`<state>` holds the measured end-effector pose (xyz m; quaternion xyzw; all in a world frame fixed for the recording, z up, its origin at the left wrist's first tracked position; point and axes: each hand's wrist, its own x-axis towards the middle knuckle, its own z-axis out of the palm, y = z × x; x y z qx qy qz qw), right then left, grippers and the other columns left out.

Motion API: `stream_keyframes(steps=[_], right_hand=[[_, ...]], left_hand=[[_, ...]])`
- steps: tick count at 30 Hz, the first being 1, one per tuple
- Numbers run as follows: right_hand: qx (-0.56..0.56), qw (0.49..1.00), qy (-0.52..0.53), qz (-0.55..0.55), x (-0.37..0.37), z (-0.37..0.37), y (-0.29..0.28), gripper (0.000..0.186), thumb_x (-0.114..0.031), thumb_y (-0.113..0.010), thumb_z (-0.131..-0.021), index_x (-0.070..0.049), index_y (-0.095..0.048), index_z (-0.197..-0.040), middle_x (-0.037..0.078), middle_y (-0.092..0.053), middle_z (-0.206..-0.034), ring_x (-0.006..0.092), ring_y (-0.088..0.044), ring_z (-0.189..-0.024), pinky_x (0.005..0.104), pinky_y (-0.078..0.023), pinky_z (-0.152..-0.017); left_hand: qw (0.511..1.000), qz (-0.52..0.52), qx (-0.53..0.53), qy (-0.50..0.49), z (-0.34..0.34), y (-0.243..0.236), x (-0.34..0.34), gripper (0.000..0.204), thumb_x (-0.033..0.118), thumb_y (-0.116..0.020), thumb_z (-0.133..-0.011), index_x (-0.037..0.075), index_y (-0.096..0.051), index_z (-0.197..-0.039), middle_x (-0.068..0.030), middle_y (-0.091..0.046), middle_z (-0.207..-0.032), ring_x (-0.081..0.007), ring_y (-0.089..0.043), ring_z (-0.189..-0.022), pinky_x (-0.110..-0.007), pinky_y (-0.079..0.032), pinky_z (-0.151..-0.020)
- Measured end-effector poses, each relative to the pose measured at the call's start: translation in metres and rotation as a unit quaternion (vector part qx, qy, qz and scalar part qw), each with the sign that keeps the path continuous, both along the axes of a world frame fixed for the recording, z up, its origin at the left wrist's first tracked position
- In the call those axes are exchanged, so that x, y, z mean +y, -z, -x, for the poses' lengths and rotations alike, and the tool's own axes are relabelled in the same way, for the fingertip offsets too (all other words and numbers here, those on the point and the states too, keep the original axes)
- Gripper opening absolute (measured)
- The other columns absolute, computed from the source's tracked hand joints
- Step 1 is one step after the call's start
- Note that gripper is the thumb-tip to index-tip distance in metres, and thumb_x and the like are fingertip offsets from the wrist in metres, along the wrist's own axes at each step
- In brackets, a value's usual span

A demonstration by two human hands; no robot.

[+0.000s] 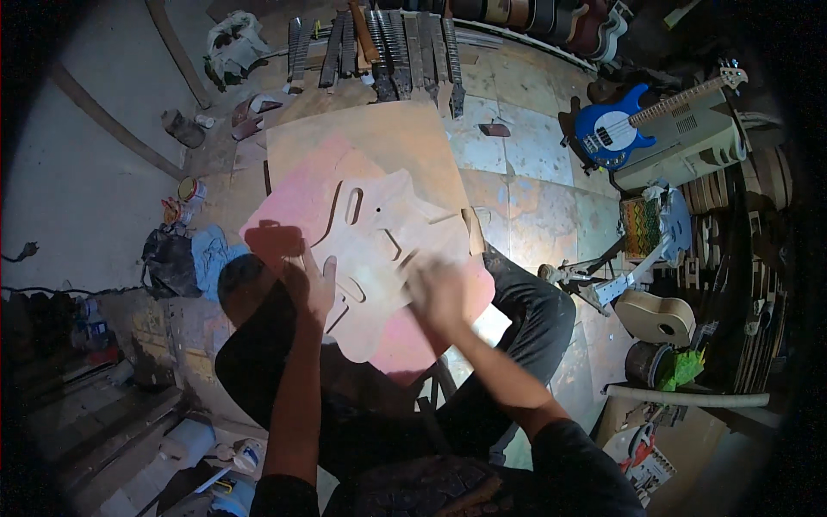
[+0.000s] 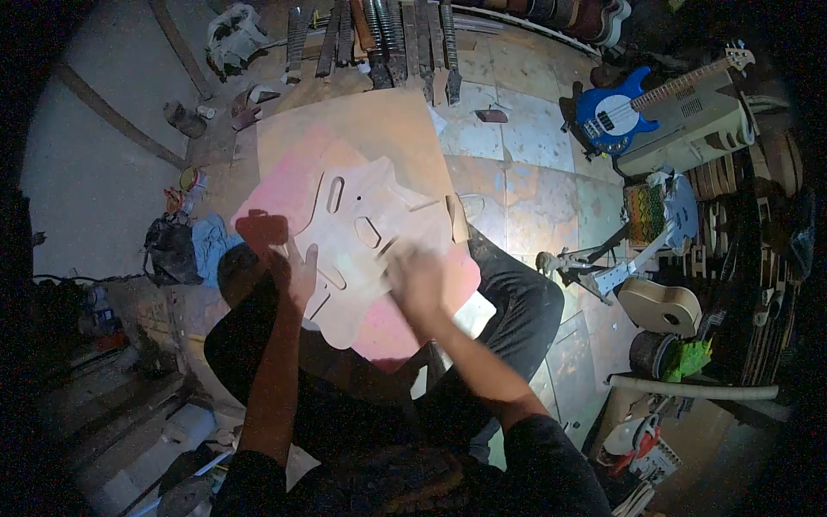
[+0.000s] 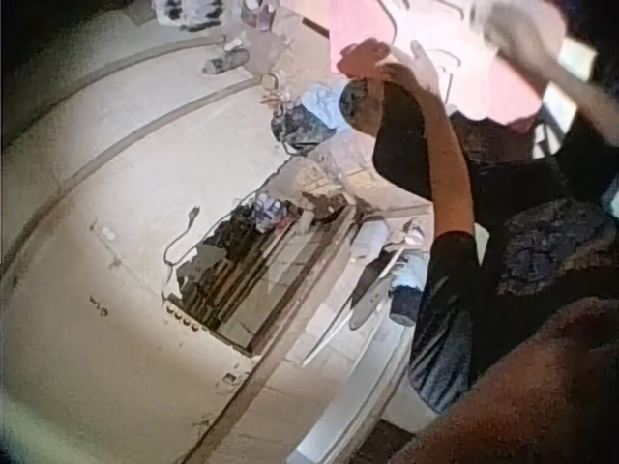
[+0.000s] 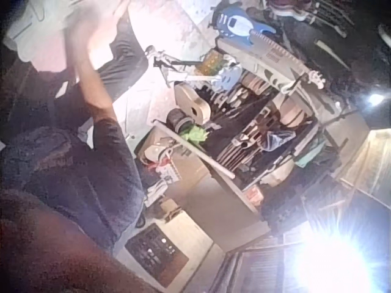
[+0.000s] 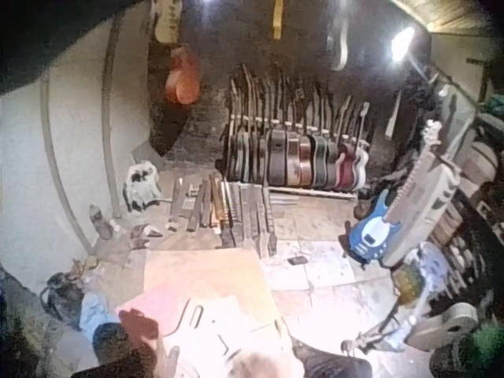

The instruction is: The person sands a wooden guitar body by hand using a sanding block, rubbing it over the front surface and along the edges.

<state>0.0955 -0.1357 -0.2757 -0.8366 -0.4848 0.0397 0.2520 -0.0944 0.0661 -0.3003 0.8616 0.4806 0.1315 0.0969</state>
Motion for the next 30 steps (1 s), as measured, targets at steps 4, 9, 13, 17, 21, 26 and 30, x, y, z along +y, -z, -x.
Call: stream_keyframes(steps=[4,9,13,17,21,26,30], right_hand=[[0.032,0.988,-0.143,-0.047,0.011,-0.017,0.015,0.019,-0.026,-0.073,-0.092,-0.008,-0.072,-0.099,0.018,-0.068,-0.099,0.0393,-0.064,-0.09,0.056,-0.049,-0.081],[0.085,0.955,0.235,-0.159,0.02,-0.194,-0.005,0.025,-0.019,-0.08,-0.09,0.0,-0.071,-0.104,0.014,-0.072,-0.081,0.0277,-0.07,-0.077,0.0418,-0.054,-0.072],[0.282,0.908,0.215,-0.225,-0.005,-0.17,-0.018,0.029,-0.014,-0.079,-0.092,0.003,-0.069,-0.113,0.007,-0.073,-0.098,0.0151,-0.069,-0.09,0.031,-0.056,-0.084],[0.555,0.733,0.317,-0.234,-0.03,-0.126,-0.001,0.033,-0.019,-0.068,-0.099,0.004,-0.065,-0.124,0.009,-0.07,-0.109,0.0179,-0.067,-0.097,0.0319,-0.055,-0.084],[0.625,0.652,0.35,-0.25,-0.039,-0.109,0.004,0.039,-0.023,-0.066,-0.099,0.002,-0.065,-0.129,0.009,-0.07,-0.11,0.0174,-0.068,-0.096,0.0324,-0.057,-0.082],[0.609,0.697,0.309,-0.217,-0.037,-0.114,0.014,0.035,-0.024,-0.064,-0.1,-0.002,-0.062,-0.127,0.009,-0.068,-0.101,0.0191,-0.068,-0.083,0.0356,-0.058,-0.068],[0.6,0.707,0.313,-0.205,-0.027,-0.105,0.016,0.028,-0.023,-0.068,-0.097,-0.003,-0.065,-0.116,0.007,-0.069,-0.096,0.015,-0.065,-0.077,0.0313,-0.055,-0.066]], left_hand=[[0.999,0.025,-0.026,0.017,0.008,0.008,0.011,0.08,0.04,-0.079,-0.092,-0.005,-0.048,-0.151,-0.0327,-0.051,-0.149,-0.0485,-0.05,-0.135,-0.056,-0.037,-0.117],[0.984,0.125,-0.117,-0.041,-0.003,0.007,0.009,0.099,0.054,-0.087,-0.081,-0.006,-0.049,-0.15,-0.0357,-0.051,-0.147,-0.0496,-0.049,-0.137,-0.051,-0.038,-0.118],[0.973,0.231,0.02,0.01,0.028,0.009,0.043,0.107,0.057,-0.094,-0.069,-0.005,-0.054,-0.146,-0.0342,-0.057,-0.141,-0.0453,-0.051,-0.137,-0.05,-0.043,-0.114],[0.91,0.414,0.011,0.006,0.059,0.019,0.071,0.095,0.044,-0.097,-0.067,0.0,-0.061,-0.143,-0.0275,-0.067,-0.134,-0.0344,-0.064,-0.125,-0.046,-0.051,-0.106],[0.918,0.385,-0.077,0.05,0.047,-0.021,0.067,0.078,0.022,-0.095,-0.068,0.004,-0.066,-0.139,-0.0205,-0.073,-0.125,-0.0277,-0.071,-0.113,-0.041,-0.055,-0.098],[0.954,0.282,-0.033,0.097,0.03,-0.04,0.063,0.07,0.012,-0.092,-0.068,0.006,-0.069,-0.134,-0.0196,-0.074,-0.117,-0.0349,-0.071,-0.11,-0.043,-0.055,-0.096],[0.972,0.218,-0.026,0.082,0.058,-0.013,0.07,0.06,0.015,-0.091,-0.068,0.007,-0.07,-0.124,-0.0202,-0.073,-0.114,-0.0417,-0.069,-0.108,-0.046,-0.055,-0.096]])
